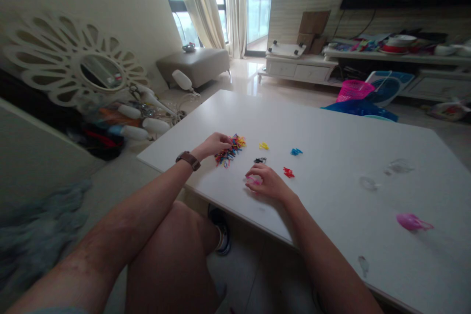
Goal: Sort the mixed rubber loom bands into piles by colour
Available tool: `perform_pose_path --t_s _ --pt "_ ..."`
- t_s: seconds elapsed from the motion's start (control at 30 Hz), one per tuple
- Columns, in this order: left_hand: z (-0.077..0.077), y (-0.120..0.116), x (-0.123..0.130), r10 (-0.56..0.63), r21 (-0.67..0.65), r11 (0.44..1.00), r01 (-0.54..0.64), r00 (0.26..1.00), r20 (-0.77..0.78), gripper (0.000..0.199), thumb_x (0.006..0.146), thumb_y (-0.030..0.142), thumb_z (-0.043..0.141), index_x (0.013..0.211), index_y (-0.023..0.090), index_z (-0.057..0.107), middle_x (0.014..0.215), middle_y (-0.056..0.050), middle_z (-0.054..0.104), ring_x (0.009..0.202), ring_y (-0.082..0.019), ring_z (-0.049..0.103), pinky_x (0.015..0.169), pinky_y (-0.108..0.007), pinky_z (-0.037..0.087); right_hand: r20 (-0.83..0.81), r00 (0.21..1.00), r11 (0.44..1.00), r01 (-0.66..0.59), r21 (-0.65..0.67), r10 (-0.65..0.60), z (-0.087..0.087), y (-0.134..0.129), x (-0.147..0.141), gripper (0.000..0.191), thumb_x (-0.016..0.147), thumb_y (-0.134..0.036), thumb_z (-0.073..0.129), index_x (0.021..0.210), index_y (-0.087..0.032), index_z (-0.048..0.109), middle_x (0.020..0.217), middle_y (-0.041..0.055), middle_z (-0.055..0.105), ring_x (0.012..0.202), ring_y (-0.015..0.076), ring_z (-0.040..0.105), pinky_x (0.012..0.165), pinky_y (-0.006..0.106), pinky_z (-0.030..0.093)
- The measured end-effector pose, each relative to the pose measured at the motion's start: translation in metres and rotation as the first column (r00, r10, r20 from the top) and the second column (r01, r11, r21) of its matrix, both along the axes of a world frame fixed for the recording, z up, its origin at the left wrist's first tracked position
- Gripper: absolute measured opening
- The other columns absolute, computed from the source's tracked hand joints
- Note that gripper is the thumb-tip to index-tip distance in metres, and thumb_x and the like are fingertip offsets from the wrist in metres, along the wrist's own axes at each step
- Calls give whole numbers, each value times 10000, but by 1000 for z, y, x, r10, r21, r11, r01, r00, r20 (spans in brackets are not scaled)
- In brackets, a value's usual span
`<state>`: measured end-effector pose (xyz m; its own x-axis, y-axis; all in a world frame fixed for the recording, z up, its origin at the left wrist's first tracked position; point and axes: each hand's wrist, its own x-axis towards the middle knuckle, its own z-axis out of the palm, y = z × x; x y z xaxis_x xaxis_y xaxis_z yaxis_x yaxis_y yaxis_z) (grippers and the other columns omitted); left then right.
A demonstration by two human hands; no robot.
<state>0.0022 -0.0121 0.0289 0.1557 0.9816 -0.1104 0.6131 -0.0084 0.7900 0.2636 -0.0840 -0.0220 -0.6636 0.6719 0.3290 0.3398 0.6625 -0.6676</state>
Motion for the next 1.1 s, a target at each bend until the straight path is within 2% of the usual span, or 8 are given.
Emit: perform_pose_path --t_s 0.1,0.17,0.37,0.5,0.67,0.77,0.87,1.1 --pt "-7 2 -11 78 22 997 -75 987 -138 188 680 253 680 791 129 767 652 -21 681 597 -139 569 540 -230 397 -72 992 994 109 23 -107 -4 4 0 67 894 -212 627 920 -204 689 911 50 633 882 191 595 825 331 465" --pt "-14 3 -14 66 44 997 -59 980 -189 210 668 237 674 819 131 775 694 -25 701 633 -147 589 571 -232 421 -127 976 982 182 48 -175 -7 6 1 104 923 -200 574 918 -206 678 910 54 625 894 198 590 830 341 462" --pt "-38 10 -4 -134 179 964 195 943 -303 289 667 156 669 928 151 790 835 -39 727 747 -167 610 722 -259 477 -214 936 938 315 147 -281 -12 8 6 117 931 -200 546 927 -218 662 931 65 609 929 222 573 841 364 457" --pt "-48 15 4 -136 264 933 244 920 -368 225 698 104 630 861 146 780 857 -61 717 821 -188 610 777 -276 473 -257 913 911 368 186 -317 -15 5 8 117 929 -202 541 908 -223 654 914 60 598 916 224 568 833 368 460" --pt "-47 17 3 -71 287 939 192 921 -384 66 746 152 669 735 136 732 810 -66 682 740 -163 586 708 -258 456 -294 882 878 434 199 -369 -21 -1 11 105 919 -202 544 858 -221 627 895 50 579 885 215 563 816 362 462" --pt "-43 17 3 -16 279 953 120 937 -349 85 773 181 681 716 131 719 812 -71 683 687 -138 570 655 -237 439 -313 855 853 484 194 -414 -24 -6 12 99 910 -203 546 844 -221 618 884 45 568 871 210 558 799 358 462" --pt "-40 18 4 -7 205 976 70 955 -296 121 808 202 654 748 130 730 710 -50 678 606 -120 547 594 -224 410 -318 838 836 515 189 -444 -26 -10 14 103 905 -213 548 826 -223 612 872 40 564 855 205 555 775 351 462" --pt "-39 24 7 -51 211 972 105 968 -246 128 761 233 687 790 145 775 702 -39 712 613 -126 581 599 -230 410 -292 829 831 533 159 -476 -30 -9 17 111 901 -225 548 822 -219 626 868 39 561 859 200 556 678 313 457"
